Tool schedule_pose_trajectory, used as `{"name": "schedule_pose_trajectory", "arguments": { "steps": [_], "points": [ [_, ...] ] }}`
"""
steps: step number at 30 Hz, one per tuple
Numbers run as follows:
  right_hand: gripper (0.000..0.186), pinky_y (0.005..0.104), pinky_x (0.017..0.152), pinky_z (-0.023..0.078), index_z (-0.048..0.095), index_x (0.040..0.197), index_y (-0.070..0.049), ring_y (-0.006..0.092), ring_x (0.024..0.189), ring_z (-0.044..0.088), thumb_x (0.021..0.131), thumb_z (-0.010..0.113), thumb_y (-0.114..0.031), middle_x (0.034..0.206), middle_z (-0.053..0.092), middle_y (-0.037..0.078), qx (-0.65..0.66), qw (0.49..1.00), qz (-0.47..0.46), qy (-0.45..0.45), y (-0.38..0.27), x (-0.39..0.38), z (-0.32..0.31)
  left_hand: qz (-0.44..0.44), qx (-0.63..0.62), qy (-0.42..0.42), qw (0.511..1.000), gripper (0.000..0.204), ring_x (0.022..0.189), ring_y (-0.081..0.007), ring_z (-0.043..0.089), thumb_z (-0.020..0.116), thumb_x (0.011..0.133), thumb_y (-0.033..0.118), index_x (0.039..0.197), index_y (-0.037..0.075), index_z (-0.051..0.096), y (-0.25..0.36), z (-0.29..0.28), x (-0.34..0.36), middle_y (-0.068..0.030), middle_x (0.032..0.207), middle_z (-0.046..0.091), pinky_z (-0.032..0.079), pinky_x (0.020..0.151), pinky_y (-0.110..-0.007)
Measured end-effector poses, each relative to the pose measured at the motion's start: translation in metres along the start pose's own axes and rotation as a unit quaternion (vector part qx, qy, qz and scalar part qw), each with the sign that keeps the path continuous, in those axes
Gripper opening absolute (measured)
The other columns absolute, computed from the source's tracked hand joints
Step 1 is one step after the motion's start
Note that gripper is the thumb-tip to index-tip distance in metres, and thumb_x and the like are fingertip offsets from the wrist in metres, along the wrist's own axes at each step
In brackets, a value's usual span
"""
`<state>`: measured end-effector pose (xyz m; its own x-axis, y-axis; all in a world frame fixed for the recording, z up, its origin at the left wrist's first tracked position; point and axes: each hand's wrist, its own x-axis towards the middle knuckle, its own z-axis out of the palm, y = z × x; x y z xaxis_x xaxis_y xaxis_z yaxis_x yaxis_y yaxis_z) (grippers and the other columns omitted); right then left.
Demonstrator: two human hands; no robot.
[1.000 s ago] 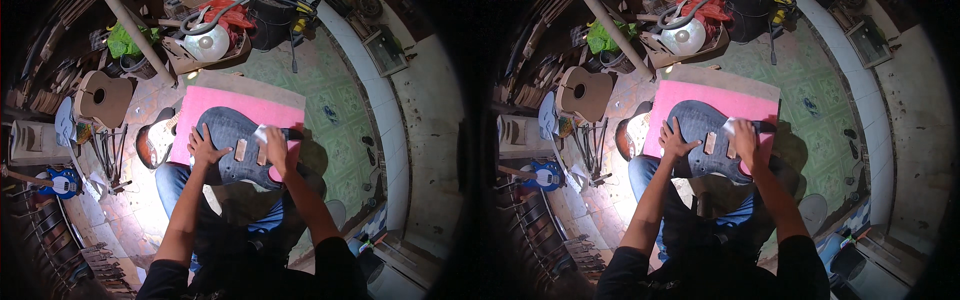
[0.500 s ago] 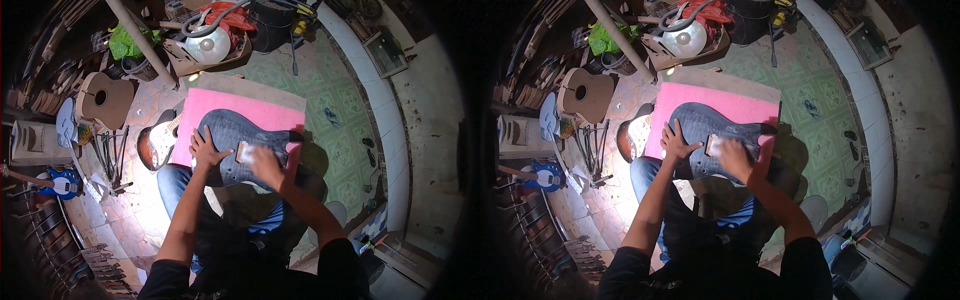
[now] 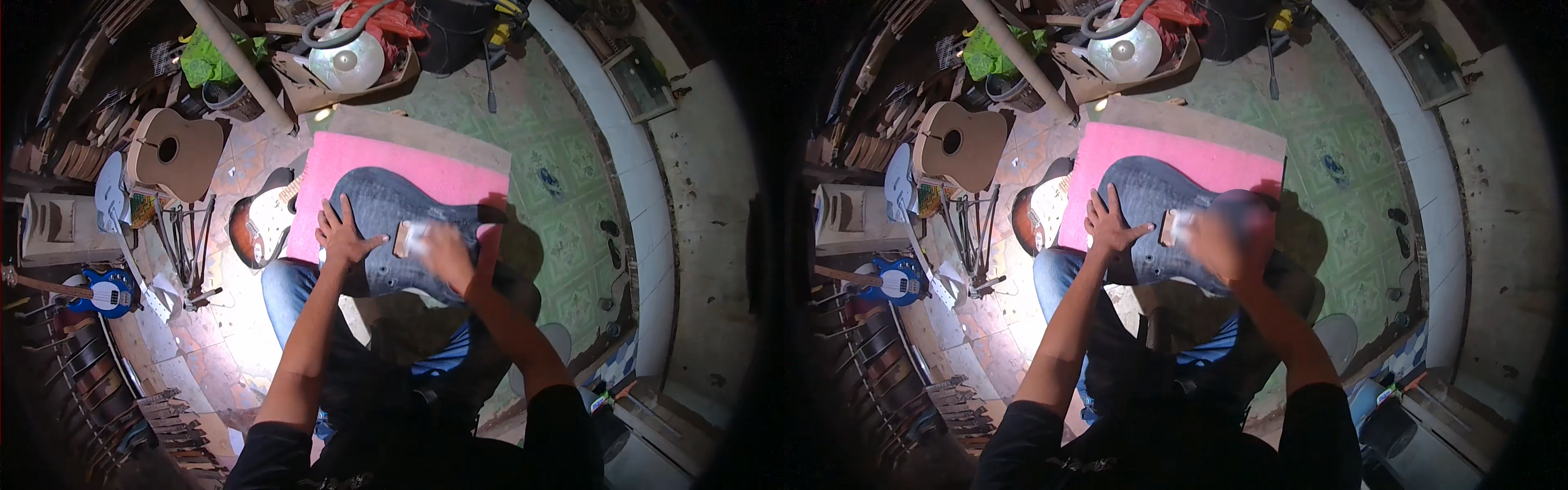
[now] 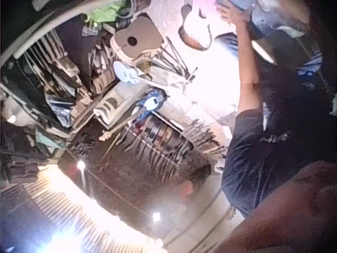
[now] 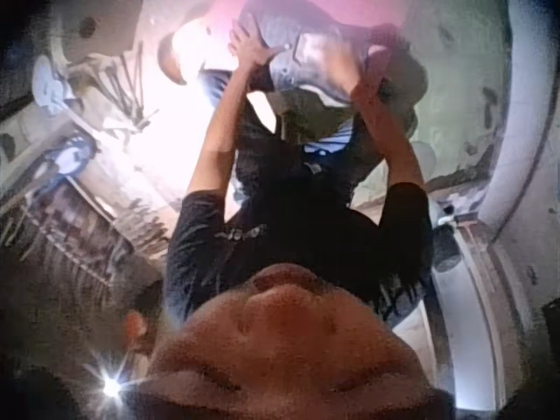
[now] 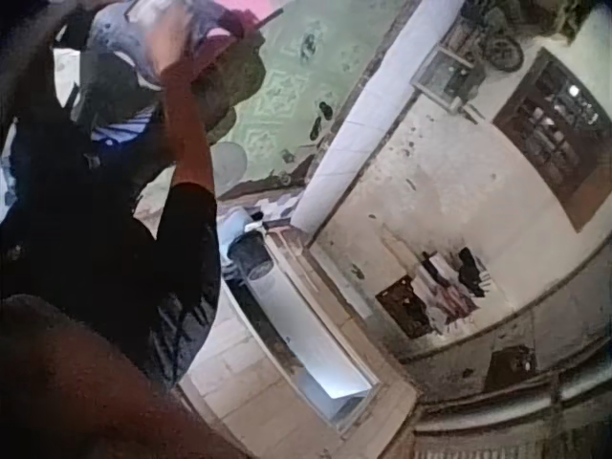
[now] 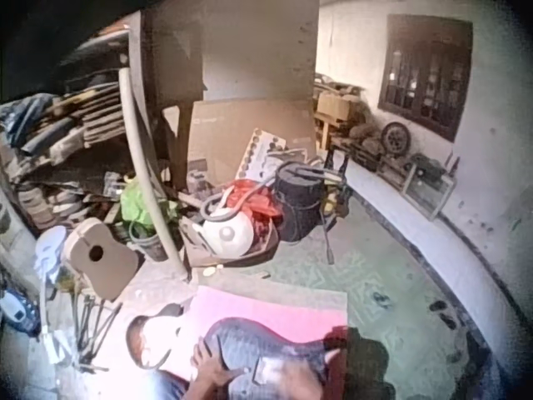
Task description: The person sands the surface and edges of a guitar body with a block and cloth.
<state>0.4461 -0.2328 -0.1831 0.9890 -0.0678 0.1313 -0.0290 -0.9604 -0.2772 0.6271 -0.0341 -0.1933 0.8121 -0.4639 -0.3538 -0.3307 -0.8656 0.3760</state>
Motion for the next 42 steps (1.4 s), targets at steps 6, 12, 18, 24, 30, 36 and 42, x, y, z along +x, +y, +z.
{"name": "schedule_pose_trajectory", "arguments": {
  "steps": [6, 12, 18, 24, 30, 36, 42],
  "points": [
    [0.037, 0.0490, 0.093, 0.047, 0.071, 0.113, -0.009, 0.0315, 0.109, 0.062, 0.082, 0.079, -0.027, 0.115, 0.065, 0.012, 0.017, 1.000, 0.012, 0.018, -0.018, 0.012, -0.001, -0.006, 0.008, -0.017, 1.000, 0.148, 0.154, -0.0573, 0.008, 0.083, 0.061, 0.080, 0.169, 0.017, 0.002, -0.010, 0.005, 0.001, -0.0359, 0.169, -0.003, 0.016, 0.118, -0.070],
    [0.049, 0.0518, 0.097, 0.045, 0.067, 0.124, -0.012, 0.0344, 0.116, 0.058, 0.081, 0.080, -0.030, 0.125, 0.062, 0.014, -0.011, 0.990, 0.135, 0.025, 0.024, 0.018, 0.003, 0.017, 0.007, 0.013, 1.000, 0.142, 0.154, -0.0556, 0.013, 0.084, 0.064, 0.077, 0.169, 0.018, 0.008, 0.000, 0.005, 0.002, -0.0354, 0.169, 0.000, 0.020, 0.119, -0.068],
    [0.035, 0.0346, 0.083, 0.053, 0.061, 0.121, 0.000, 0.0206, 0.092, 0.067, 0.095, 0.076, -0.019, 0.104, 0.070, 0.013, 0.460, 0.787, 0.343, 0.225, -0.012, 0.019, -0.031, 0.045, -0.275, 0.143, 0.950, 0.104, 0.146, -0.0425, 0.043, 0.087, 0.081, 0.044, 0.156, -0.006, 0.035, -0.064, 0.017, -0.021, -0.0354, 0.157, 0.040, 0.036, 0.120, -0.047],
    [0.042, 0.0328, 0.092, 0.050, 0.063, 0.128, -0.004, 0.0171, 0.105, 0.062, 0.095, 0.077, -0.025, 0.116, 0.066, 0.009, 0.595, 0.571, 0.530, 0.198, -0.095, -0.092, -0.006, -0.064, -0.261, 0.176, 0.947, 0.085, 0.136, -0.0430, 0.053, 0.085, 0.084, 0.035, 0.146, -0.011, 0.049, -0.068, 0.031, -0.064, -0.0326, 0.143, 0.055, 0.040, 0.117, -0.045],
    [0.042, 0.0331, 0.092, 0.050, 0.064, 0.127, -0.003, 0.0181, 0.107, 0.062, 0.094, 0.077, -0.026, 0.118, 0.066, 0.009, 0.561, 0.515, 0.551, 0.342, -0.079, -0.081, 0.020, -0.077, -0.237, 0.171, 0.953, 0.076, 0.132, -0.0409, 0.058, 0.083, 0.087, 0.033, 0.144, -0.007, 0.052, -0.059, 0.025, -0.068, -0.0301, 0.141, 0.059, 0.044, 0.114, -0.044],
    [0.047, 0.0337, 0.092, 0.049, 0.064, 0.126, 0.001, 0.0158, 0.105, 0.062, 0.094, 0.079, -0.029, 0.118, 0.067, 0.009, 0.550, 0.605, 0.493, 0.296, -0.044, -0.031, 0.002, -0.064, -0.240, 0.217, 0.944, 0.055, 0.120, -0.0442, 0.059, 0.078, 0.087, 0.016, 0.132, -0.006, 0.056, -0.050, 0.059, -0.096, -0.0282, 0.124, 0.062, 0.046, 0.105, -0.048],
    [0.044, 0.0299, 0.080, 0.054, 0.060, 0.126, 0.001, 0.0143, 0.093, 0.065, 0.093, 0.079, -0.022, 0.112, 0.069, 0.010, 0.528, 0.710, 0.378, 0.270, 0.013, -0.026, 0.017, -0.042, -0.325, 0.088, 0.941, 0.044, 0.095, -0.0326, 0.068, 0.081, 0.082, 0.006, 0.117, -0.002, 0.055, -0.002, 0.088, -0.129, -0.0201, 0.097, 0.067, 0.053, 0.089, -0.043]
  ]
}}
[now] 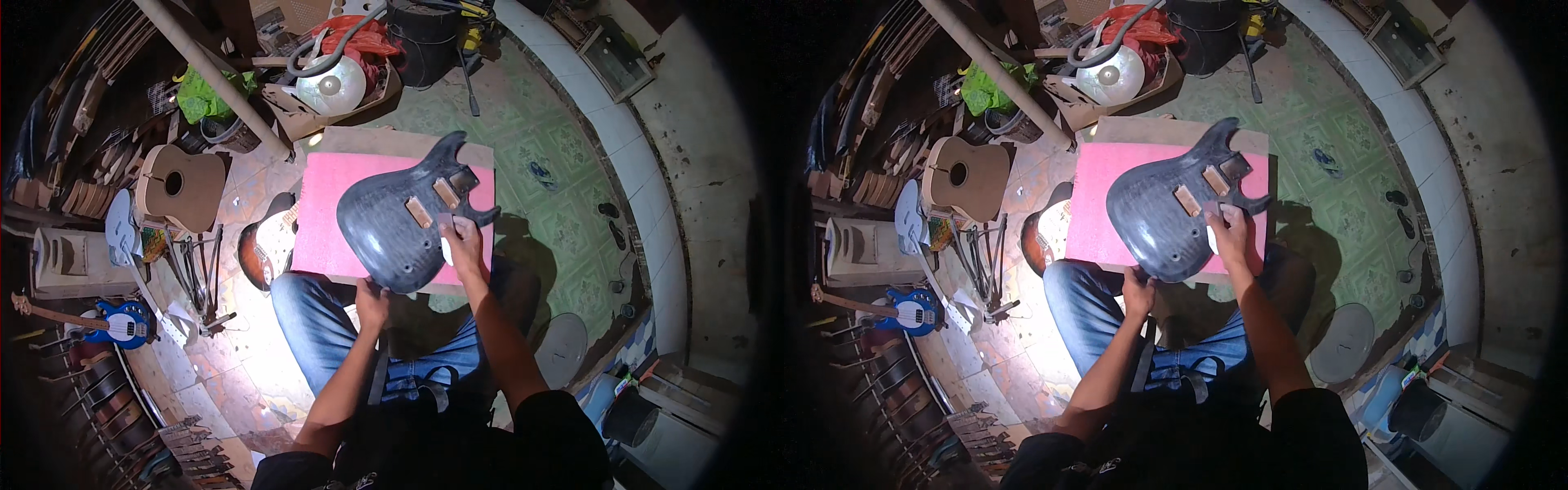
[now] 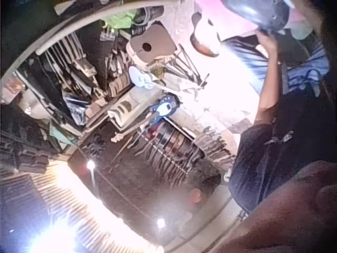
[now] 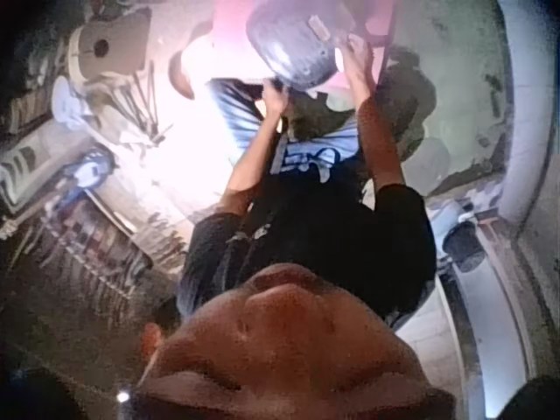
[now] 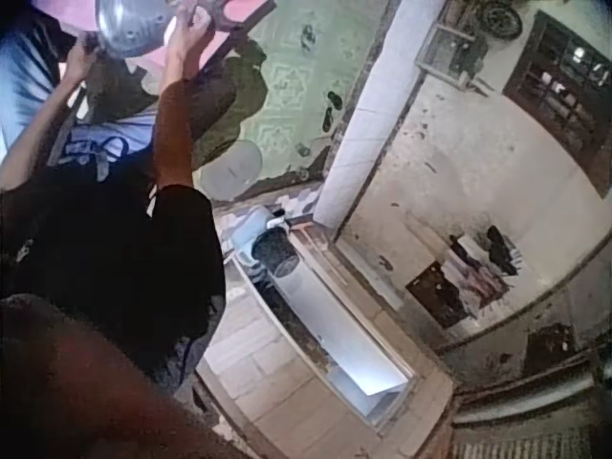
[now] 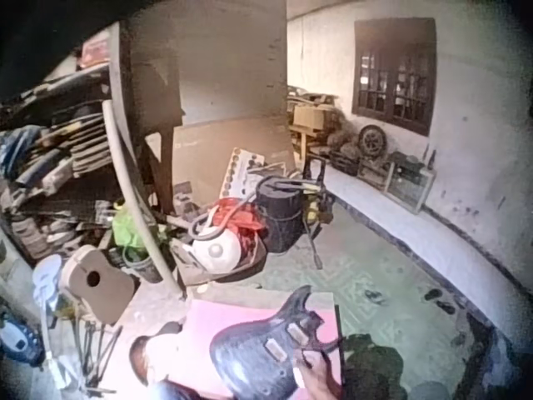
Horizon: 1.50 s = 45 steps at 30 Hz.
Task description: The person sands the surface and edges of a guitar body with a block and cloth.
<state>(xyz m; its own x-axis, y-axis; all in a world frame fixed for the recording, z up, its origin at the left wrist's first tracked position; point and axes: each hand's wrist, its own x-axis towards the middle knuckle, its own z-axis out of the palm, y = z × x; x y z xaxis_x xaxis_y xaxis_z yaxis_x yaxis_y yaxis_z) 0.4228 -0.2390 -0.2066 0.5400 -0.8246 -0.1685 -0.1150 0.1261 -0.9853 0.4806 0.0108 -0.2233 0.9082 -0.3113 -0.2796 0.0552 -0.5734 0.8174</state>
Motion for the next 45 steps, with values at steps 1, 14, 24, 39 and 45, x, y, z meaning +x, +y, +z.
{"name": "schedule_pose_trajectory", "arguments": {
  "steps": [1, 14, 24, 39, 45],
  "points": [
    [0.045, 0.0367, 0.085, 0.054, 0.060, 0.124, -0.001, 0.0235, 0.099, 0.067, 0.089, 0.082, -0.019, 0.112, 0.069, 0.014, -0.086, 0.993, -0.072, 0.029, -0.001, -0.002, 0.003, 0.022, 0.017, -0.021, 0.999, 0.054, 0.104, -0.0348, 0.066, 0.083, 0.080, 0.007, 0.125, -0.001, 0.054, -0.002, -0.003, -0.002, -0.0227, 0.108, 0.066, 0.052, 0.094, -0.044],
    [0.045, 0.0541, 0.098, 0.043, 0.065, 0.115, -0.008, 0.0406, 0.115, 0.055, 0.074, 0.082, -0.014, 0.124, 0.061, 0.016, -0.422, 0.891, -0.160, -0.054, -0.006, -0.070, 0.015, 0.211, 0.418, -0.166, 0.868, 0.151, 0.156, -0.0530, 0.015, 0.095, 0.048, 0.062, 0.168, 0.018, 0.016, 0.039, -0.038, 0.045, -0.0231, 0.172, 0.012, 0.026, 0.122, -0.066],
    [0.045, 0.0513, 0.097, 0.043, 0.068, 0.115, -0.012, 0.0357, 0.114, 0.056, 0.072, 0.082, -0.012, 0.127, 0.061, 0.011, -0.451, 0.841, -0.259, -0.150, -0.003, -0.091, 0.015, 0.225, 0.421, -0.160, 0.864, 0.129, 0.156, -0.0465, 0.022, 0.093, 0.060, 0.053, 0.166, 0.026, 0.025, 0.040, -0.047, 0.047, -0.0159, 0.172, 0.021, 0.030, 0.121, -0.062],
    [0.038, 0.0476, 0.091, 0.046, 0.070, 0.109, -0.014, 0.0342, 0.112, 0.057, 0.073, 0.079, -0.012, 0.115, 0.060, 0.010, -0.490, 0.775, -0.336, -0.216, -0.014, -0.120, 0.030, 0.252, 0.358, -0.114, 0.892, 0.094, 0.139, -0.0357, 0.049, 0.096, 0.059, 0.028, 0.146, 0.033, 0.060, 0.054, -0.061, 0.064, -0.0054, 0.157, 0.048, 0.046, 0.114, -0.044],
    [0.041, 0.0476, 0.093, 0.045, 0.069, 0.114, -0.013, 0.0339, 0.110, 0.056, 0.074, 0.080, -0.012, 0.121, 0.060, 0.010, -0.492, 0.803, -0.298, -0.157, -0.016, -0.105, 0.034, 0.257, 0.298, -0.119, 0.912, 0.084, 0.122, -0.0291, 0.057, 0.094, 0.058, 0.020, 0.138, 0.028, 0.068, 0.055, -0.071, 0.073, -0.0029, 0.148, 0.058, 0.050, 0.108, -0.039]
  ]
}}
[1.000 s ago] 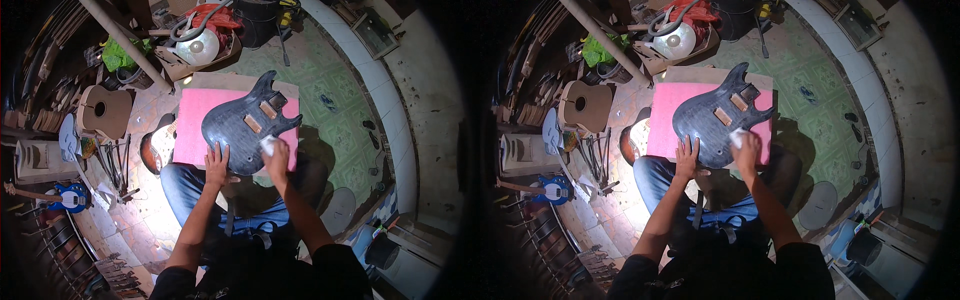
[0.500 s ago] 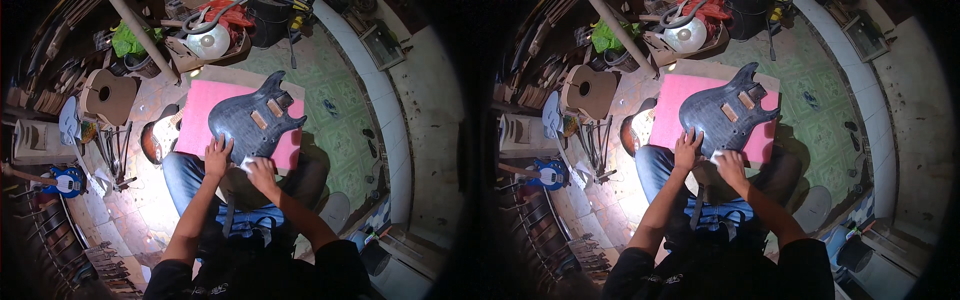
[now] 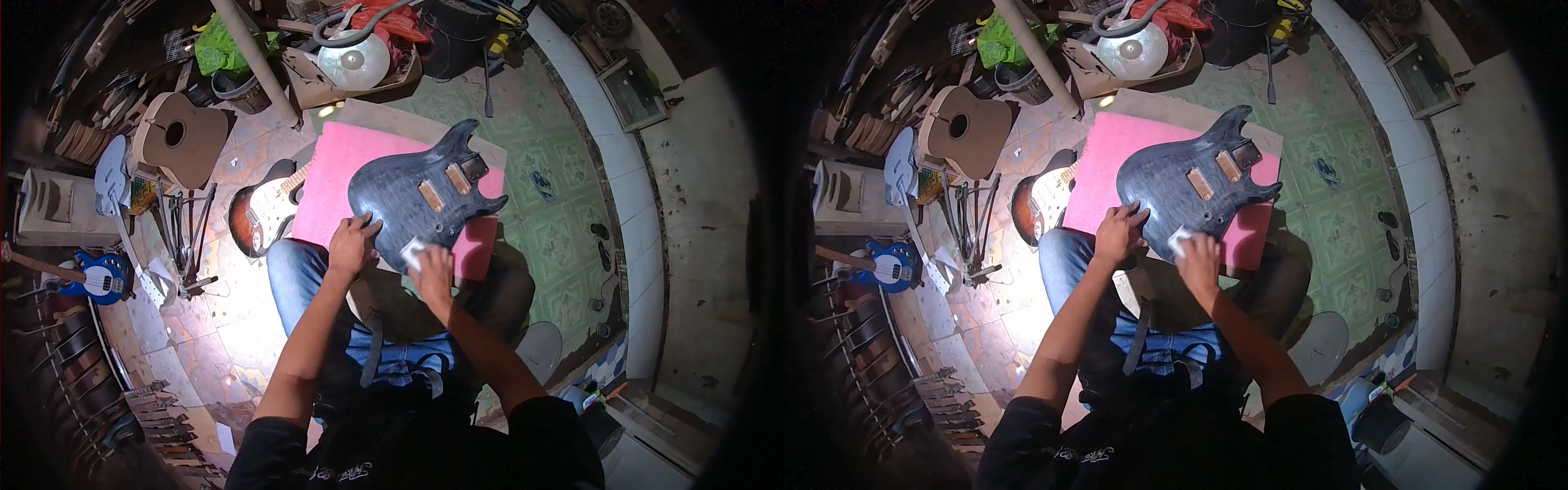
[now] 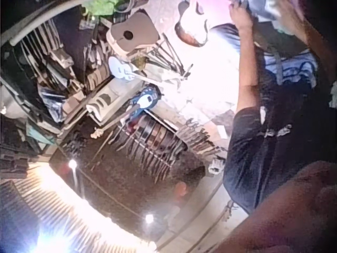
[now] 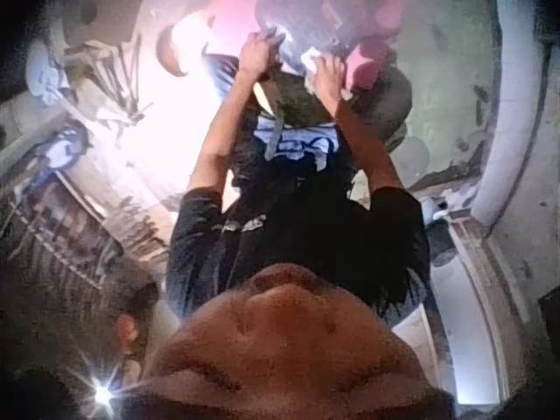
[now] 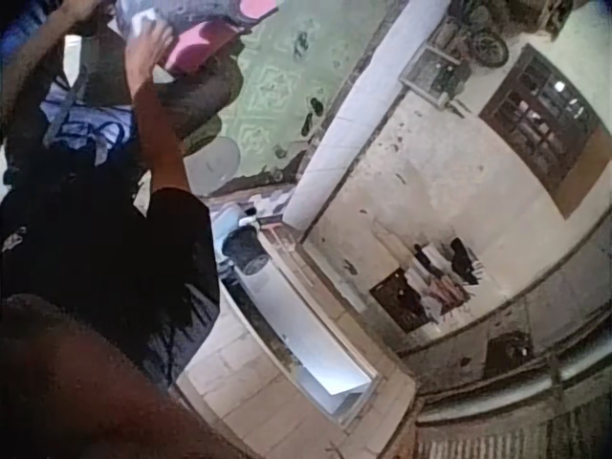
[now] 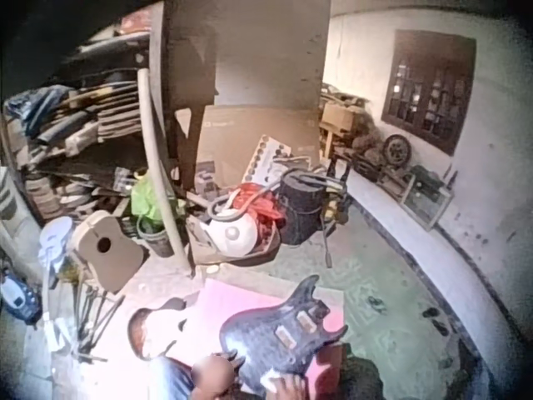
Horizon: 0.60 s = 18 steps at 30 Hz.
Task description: The person sands the surface and edges of a guitar body with a block and cloth.
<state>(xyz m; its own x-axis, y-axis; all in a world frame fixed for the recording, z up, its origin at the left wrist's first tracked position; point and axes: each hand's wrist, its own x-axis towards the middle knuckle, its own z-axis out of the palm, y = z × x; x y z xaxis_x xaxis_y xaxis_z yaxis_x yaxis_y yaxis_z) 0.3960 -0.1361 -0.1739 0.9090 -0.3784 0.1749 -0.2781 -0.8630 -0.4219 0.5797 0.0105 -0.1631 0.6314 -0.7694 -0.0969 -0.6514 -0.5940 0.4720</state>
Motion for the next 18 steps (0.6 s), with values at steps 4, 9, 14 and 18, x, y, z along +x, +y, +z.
{"name": "schedule_pose_trajectory", "arguments": {
  "steps": [4, 9, 14, 18],
  "points": [
    [0.043, 0.0468, 0.093, 0.045, 0.069, 0.115, -0.013, 0.0333, 0.113, 0.056, 0.074, 0.082, -0.015, 0.123, 0.060, 0.009, 0.012, 0.998, -0.042, -0.053, -0.010, -0.002, 0.000, 0.011, -0.003, 0.003, 1.000, 0.083, 0.119, -0.0309, 0.057, 0.093, 0.061, 0.018, 0.139, 0.026, 0.067, -0.006, 0.000, -0.002, -0.0039, 0.147, 0.058, 0.052, 0.106, -0.040],
    [0.040, 0.0474, 0.095, 0.044, 0.070, 0.116, -0.012, 0.0337, 0.114, 0.056, 0.078, 0.082, -0.019, 0.124, 0.061, 0.009, 0.027, 0.997, -0.055, -0.054, -0.017, 0.000, 0.000, 0.018, -0.009, 0.020, 1.000, 0.082, 0.119, -0.0309, 0.057, 0.092, 0.061, 0.015, 0.139, 0.026, 0.067, -0.005, 0.003, -0.001, -0.0036, 0.147, 0.058, 0.052, 0.106, -0.040],
    [0.041, 0.0476, 0.091, 0.045, 0.070, 0.111, -0.013, 0.0326, 0.113, 0.056, 0.074, 0.086, -0.020, 0.121, 0.061, 0.008, 0.022, 0.999, 0.024, 0.007, -0.011, 0.016, -0.002, 0.009, -0.016, 0.011, 1.000, 0.082, 0.119, -0.0309, 0.057, 0.092, 0.062, 0.015, 0.140, 0.026, 0.067, -0.004, 0.002, 0.001, -0.0034, 0.148, 0.058, 0.052, 0.106, -0.040],
    [0.041, 0.0477, 0.091, 0.044, 0.070, 0.113, -0.013, 0.0335, 0.110, 0.055, 0.075, 0.085, -0.021, 0.115, 0.060, 0.009, 0.054, 0.992, -0.067, -0.096, -0.023, 0.006, -0.006, 0.007, -0.007, 0.012, 1.000, 0.082, 0.118, -0.0308, 0.057, 0.091, 0.062, 0.015, 0.139, 0.025, 0.067, -0.005, 0.000, -0.001, -0.0032, 0.147, 0.058, 0.052, 0.106, -0.040]
  ]
}}
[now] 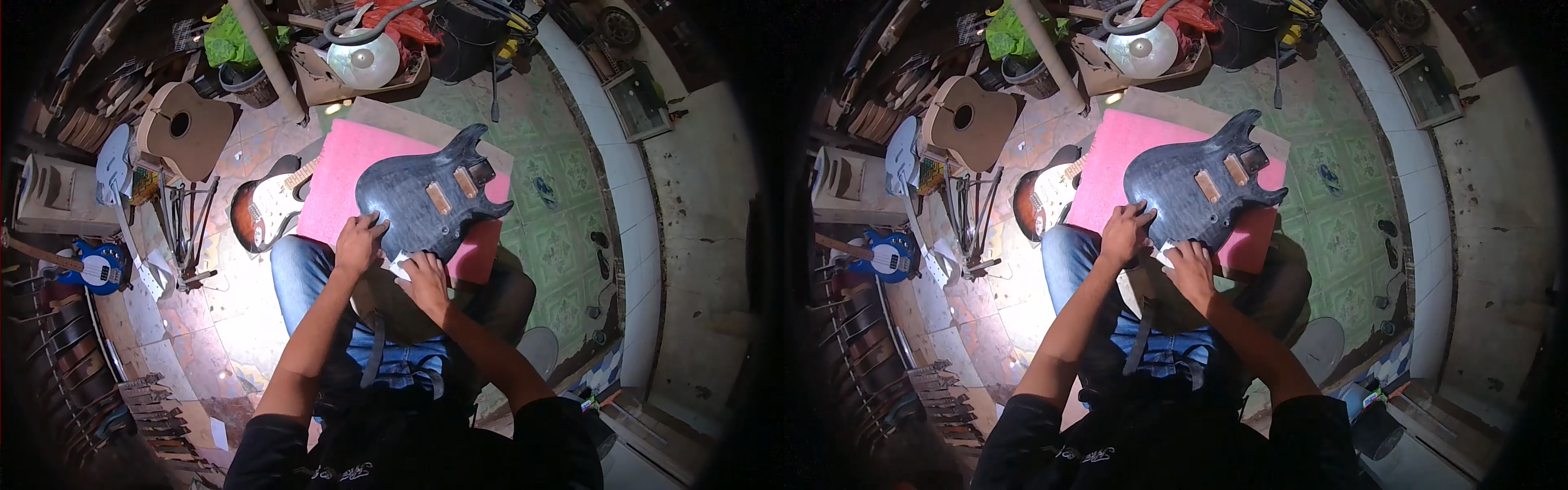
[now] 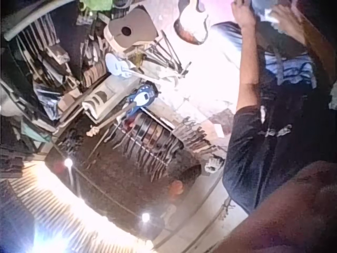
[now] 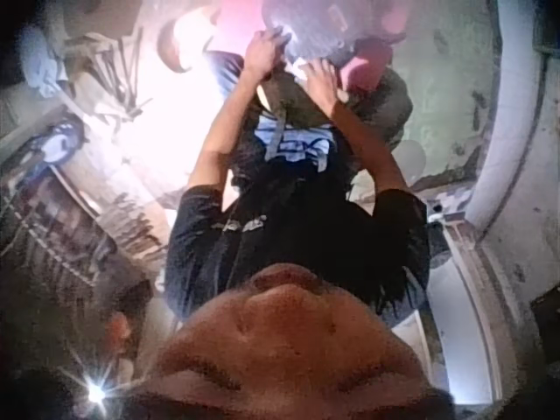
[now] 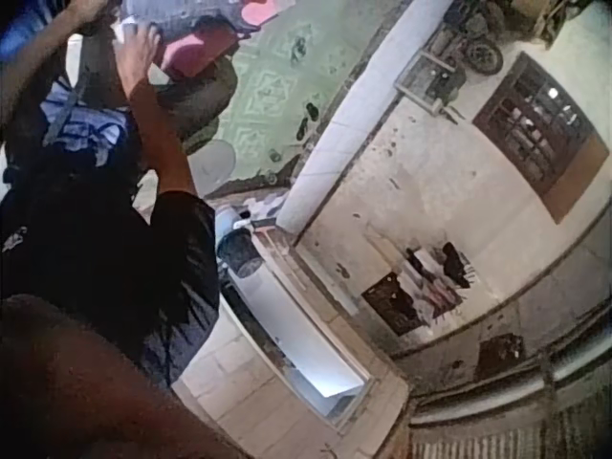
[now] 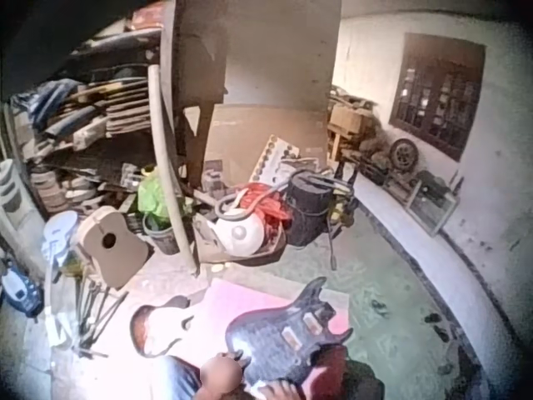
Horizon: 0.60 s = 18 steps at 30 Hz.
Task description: The person sands the surface and edges of a guitar body with a block and cloth.
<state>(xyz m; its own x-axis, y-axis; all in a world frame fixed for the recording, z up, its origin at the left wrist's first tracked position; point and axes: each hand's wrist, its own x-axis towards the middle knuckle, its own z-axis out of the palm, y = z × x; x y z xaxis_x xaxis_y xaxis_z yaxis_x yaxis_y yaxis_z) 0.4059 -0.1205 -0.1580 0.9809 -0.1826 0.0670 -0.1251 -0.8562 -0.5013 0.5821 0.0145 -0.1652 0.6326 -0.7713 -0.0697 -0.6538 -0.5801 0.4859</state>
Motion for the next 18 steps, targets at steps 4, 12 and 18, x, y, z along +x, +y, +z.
{"name": "schedule_pose_trajectory", "arguments": {
  "steps": [4, 12, 18],
  "points": [
    [0.044, 0.0476, 0.092, 0.044, 0.069, 0.113, -0.013, 0.0329, 0.110, 0.055, 0.073, 0.087, -0.021, 0.114, 0.059, 0.008, -0.033, 0.993, 0.065, 0.094, 0.007, 0.004, 0.005, 0.012, 0.005, 0.007, 1.000, 0.081, 0.118, -0.0306, 0.057, 0.091, 0.062, 0.015, 0.139, 0.026, 0.067, -0.003, 0.005, 0.001, -0.0030, 0.147, 0.058, 0.052, 0.106, -0.039],
    [0.040, 0.0479, 0.091, 0.043, 0.069, 0.112, -0.013, 0.0343, 0.112, 0.055, 0.075, 0.085, -0.019, 0.115, 0.059, 0.009, -0.028, 0.998, 0.032, 0.056, 0.015, 0.002, 0.001, 0.007, 0.005, 0.005, 1.000, 0.081, 0.117, -0.0305, 0.057, 0.091, 0.062, 0.015, 0.139, 0.026, 0.067, 0.000, 0.004, 0.004, -0.0036, 0.148, 0.058, 0.052, 0.106, -0.040],
    [0.039, 0.0476, 0.092, 0.044, 0.069, 0.108, -0.012, 0.0333, 0.109, 0.055, 0.074, 0.087, -0.021, 0.111, 0.058, 0.010, -0.044, 0.991, 0.094, 0.085, 0.015, 0.011, -0.002, 0.000, 0.005, 0.000, 1.000, 0.081, 0.117, -0.0309, 0.057, 0.092, 0.062, 0.016, 0.139, 0.028, 0.067, 0.001, 0.001, 0.005, -0.0035, 0.146, 0.058, 0.053, 0.105, -0.040]
  ]
}}
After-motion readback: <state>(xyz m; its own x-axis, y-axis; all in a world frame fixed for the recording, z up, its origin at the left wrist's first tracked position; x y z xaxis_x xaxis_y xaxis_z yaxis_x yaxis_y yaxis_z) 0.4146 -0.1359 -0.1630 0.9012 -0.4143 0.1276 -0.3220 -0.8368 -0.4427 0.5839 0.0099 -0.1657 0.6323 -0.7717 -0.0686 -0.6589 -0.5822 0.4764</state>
